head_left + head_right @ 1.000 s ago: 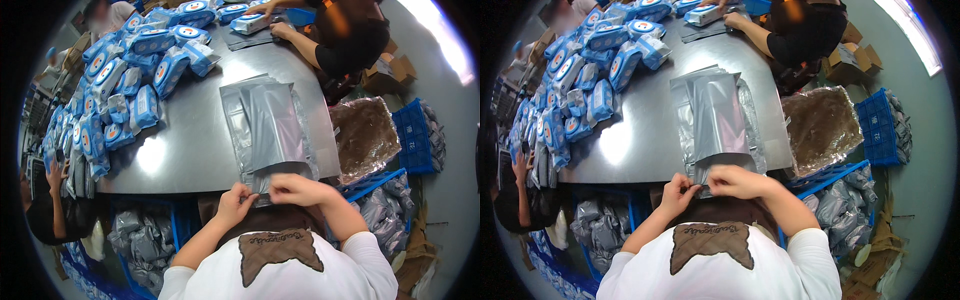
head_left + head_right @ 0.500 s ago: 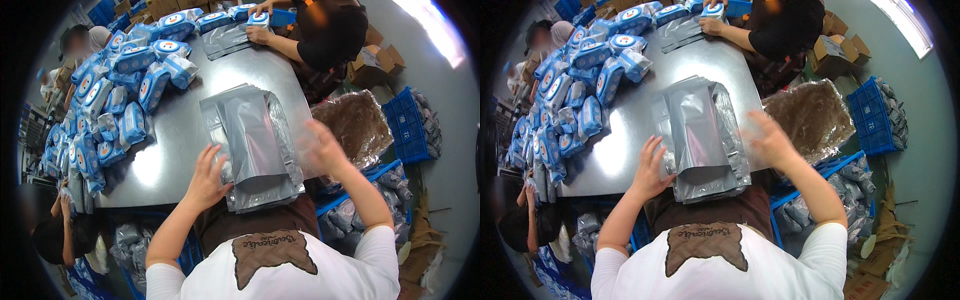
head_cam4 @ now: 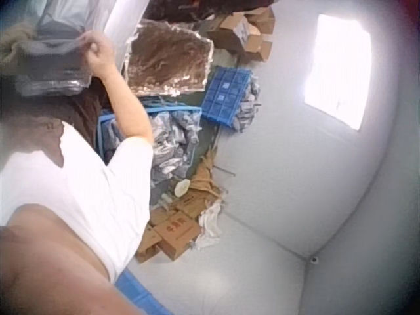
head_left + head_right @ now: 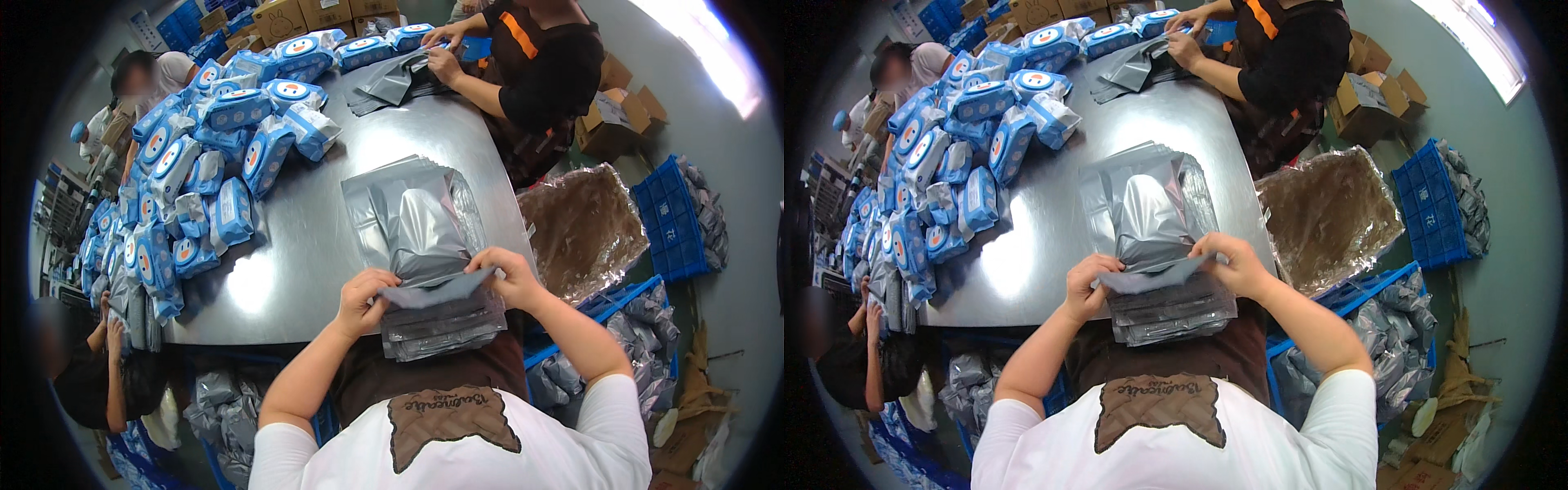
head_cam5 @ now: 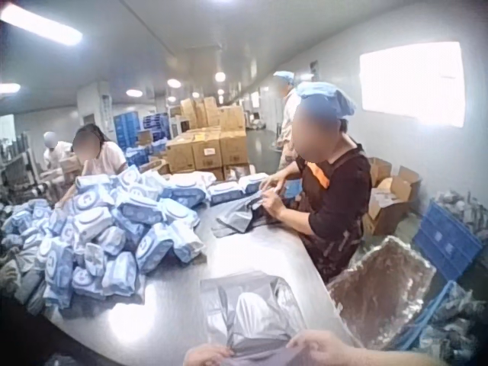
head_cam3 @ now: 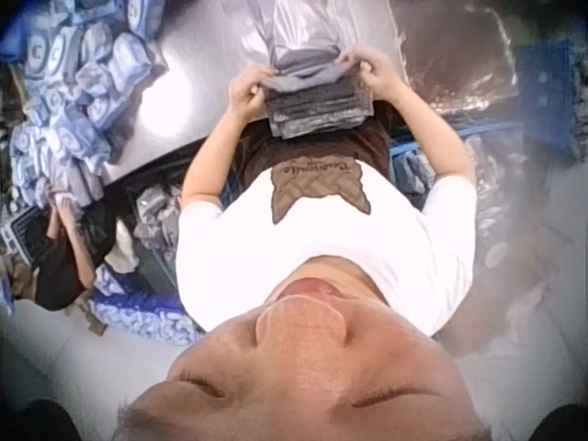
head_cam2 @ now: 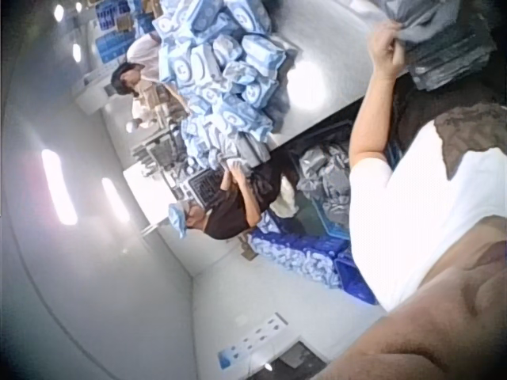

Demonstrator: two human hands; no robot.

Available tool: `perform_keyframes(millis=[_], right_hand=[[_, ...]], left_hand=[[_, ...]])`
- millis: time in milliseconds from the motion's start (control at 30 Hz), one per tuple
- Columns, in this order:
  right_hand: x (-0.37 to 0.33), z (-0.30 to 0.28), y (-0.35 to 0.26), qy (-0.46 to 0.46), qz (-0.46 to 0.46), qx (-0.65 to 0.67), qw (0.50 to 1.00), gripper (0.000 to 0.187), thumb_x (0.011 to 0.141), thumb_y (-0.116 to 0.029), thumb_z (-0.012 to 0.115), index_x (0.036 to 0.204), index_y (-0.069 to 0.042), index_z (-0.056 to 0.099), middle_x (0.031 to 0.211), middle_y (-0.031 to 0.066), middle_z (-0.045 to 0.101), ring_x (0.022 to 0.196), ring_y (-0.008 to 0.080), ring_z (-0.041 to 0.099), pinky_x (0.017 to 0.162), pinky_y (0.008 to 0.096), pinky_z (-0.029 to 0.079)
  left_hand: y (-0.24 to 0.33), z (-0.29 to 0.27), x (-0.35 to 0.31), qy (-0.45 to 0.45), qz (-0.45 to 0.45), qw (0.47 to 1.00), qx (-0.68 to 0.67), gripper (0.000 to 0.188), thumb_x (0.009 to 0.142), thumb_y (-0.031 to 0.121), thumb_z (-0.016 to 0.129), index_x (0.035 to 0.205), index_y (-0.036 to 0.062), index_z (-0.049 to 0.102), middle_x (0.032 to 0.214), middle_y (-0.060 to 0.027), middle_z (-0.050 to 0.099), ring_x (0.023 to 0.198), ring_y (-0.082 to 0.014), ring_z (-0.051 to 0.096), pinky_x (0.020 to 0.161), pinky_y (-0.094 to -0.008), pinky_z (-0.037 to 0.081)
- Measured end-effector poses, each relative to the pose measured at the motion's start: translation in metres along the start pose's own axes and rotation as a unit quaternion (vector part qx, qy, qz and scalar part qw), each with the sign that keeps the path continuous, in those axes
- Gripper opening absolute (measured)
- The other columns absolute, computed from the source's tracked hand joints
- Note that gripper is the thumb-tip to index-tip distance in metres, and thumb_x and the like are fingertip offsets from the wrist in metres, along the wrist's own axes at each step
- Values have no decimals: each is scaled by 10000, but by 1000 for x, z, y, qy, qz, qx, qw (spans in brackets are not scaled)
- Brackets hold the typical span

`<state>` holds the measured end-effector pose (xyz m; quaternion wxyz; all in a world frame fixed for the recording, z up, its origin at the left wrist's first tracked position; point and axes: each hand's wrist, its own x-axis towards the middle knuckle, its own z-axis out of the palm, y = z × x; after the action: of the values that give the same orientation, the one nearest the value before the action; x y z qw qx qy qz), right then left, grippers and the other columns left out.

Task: The person repeatedly picks up blue packages of wipes from a pile on a metal table, places them into grey plastic shipping bags, and then folds the bags closed. The packed items are then placed into a blue crate.

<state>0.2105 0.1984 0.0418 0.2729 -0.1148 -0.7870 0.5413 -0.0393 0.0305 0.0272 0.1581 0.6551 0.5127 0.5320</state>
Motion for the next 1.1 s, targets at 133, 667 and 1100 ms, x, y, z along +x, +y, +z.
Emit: perform_keyframes(millis=[133,667,1100], right_hand=[[14,29,-1,199,199,227,932,223,923,-152,572,752,-19,524,860,-3,617,790,54,521,688,253,433],[57,61,16,186,142,-172,957,736,892,-329,599,1424,51,262,1433,266,342,1359,338,315,1101,357,251],[47,152,-69,-272,-134,-144,942,1042,814,-744,369,1484,-11,51,1539,235,57,1417,431,32,1115,541,49]], left_hand=[[4,25,-5,223,-161,961,29,298,901,77,552,640,21,418,640,-20,443,606,-98,415,542,-279,335],[9,46,65,168,-335,925,-60,629,899,501,527,1215,-40,483,1211,-249,524,1079,-378,516,939,-447,391],[101,-55,-108,286,-376,634,-613,599,853,364,631,1356,96,448,1288,-100,547,1156,-265,537,1025,-418,390]])
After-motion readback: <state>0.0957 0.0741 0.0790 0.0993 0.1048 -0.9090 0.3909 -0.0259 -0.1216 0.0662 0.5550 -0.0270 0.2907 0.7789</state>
